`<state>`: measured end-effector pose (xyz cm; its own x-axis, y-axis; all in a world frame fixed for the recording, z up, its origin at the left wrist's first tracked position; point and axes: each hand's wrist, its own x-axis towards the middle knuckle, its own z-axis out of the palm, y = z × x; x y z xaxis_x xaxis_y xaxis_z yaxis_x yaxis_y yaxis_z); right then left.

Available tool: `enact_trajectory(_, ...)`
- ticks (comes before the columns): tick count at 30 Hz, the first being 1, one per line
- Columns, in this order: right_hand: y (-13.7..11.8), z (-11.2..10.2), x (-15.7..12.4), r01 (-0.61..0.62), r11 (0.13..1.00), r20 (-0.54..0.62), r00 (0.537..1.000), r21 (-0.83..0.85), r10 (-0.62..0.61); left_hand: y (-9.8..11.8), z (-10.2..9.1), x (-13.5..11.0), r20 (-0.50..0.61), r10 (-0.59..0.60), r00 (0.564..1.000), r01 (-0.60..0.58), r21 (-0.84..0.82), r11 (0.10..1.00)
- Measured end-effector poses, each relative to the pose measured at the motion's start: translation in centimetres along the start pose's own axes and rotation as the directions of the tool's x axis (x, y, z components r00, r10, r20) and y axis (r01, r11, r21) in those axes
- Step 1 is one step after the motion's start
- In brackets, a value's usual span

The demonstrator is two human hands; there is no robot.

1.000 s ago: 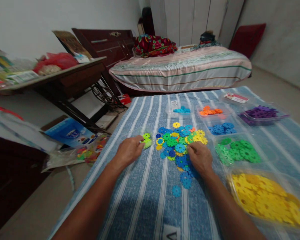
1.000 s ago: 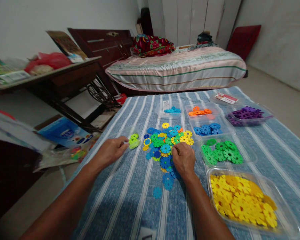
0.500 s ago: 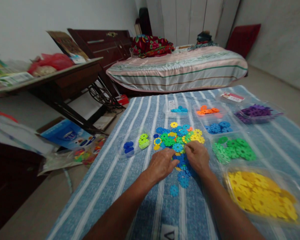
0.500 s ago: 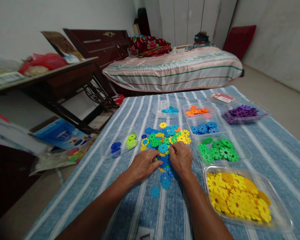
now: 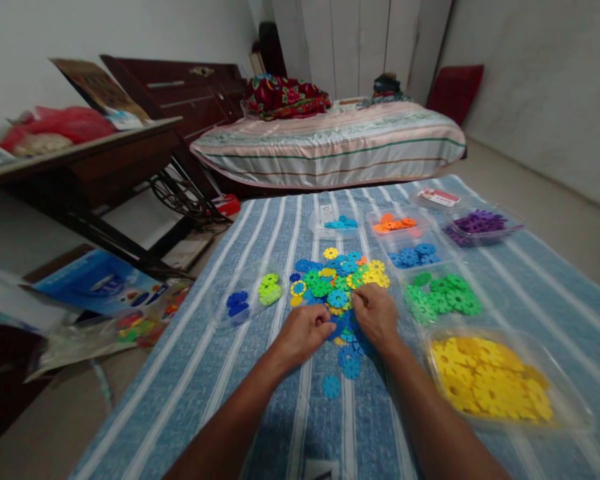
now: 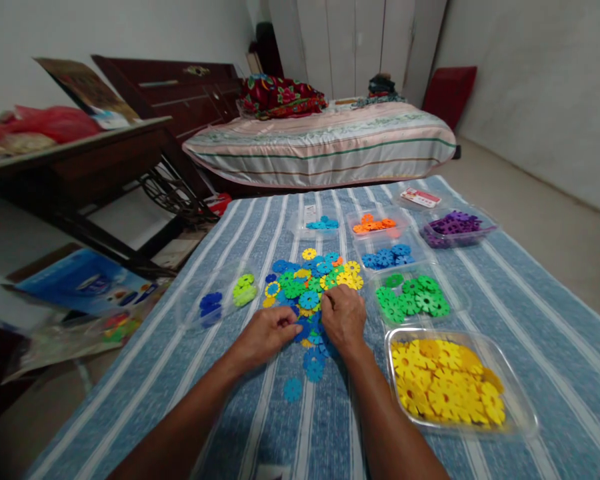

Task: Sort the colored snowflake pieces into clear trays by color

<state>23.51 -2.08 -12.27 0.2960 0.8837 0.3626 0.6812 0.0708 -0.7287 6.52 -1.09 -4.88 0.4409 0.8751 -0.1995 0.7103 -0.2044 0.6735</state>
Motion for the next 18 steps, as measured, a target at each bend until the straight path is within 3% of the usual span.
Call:
enact_trajectory(4, -0.1, 0.0, 0.0, -0.002, 1.000, -0.003, 1.000, -0.019, 0.002, 0.0, -1.2, 0.4, 0.083, -0.083, 0.993, 0.097, -0.185, 0.978)
enact_trajectory(7, -0.2, 0.0, 0.1, -0.001, 0.999, 0.003, 1.000, -0.036, 0.001, 1.5, -2.0, 1.5, 0.050, -0.094, 0.994, 0.101, -0.188, 0.977)
enact_trajectory(10, -0.2, 0.0, 0.1, 0.000, 0.999, 0.012, 1.000, -0.049, 0.000, 4.5, -2.4, 3.5, -0.042, -0.033, 0.999, 0.022, -0.232, 0.972)
enact_trajectory(14, -0.1, 0.0, 0.2, -0.003, 0.998, 0.020, 1.000, -0.055, 0.005, 9.1, -2.5, 6.4, -0.142, 0.084, 0.986, -0.140, -0.452, 0.881)
enact_trajectory(16, 0.0, 0.0, 0.2, -0.008, 0.998, 0.031, 0.999, -0.056, 0.009, 10.0, -2.5, 7.0, -0.211, 0.130, 0.969, -0.214, -0.443, 0.871)
enact_trajectory(18, -0.1, -0.1, 0.2, -0.015, 0.998, 0.032, 0.999, -0.055, 0.017, 9.5, -2.3, 6.7, -0.235, 0.158, 0.959, -0.237, -0.362, 0.901)
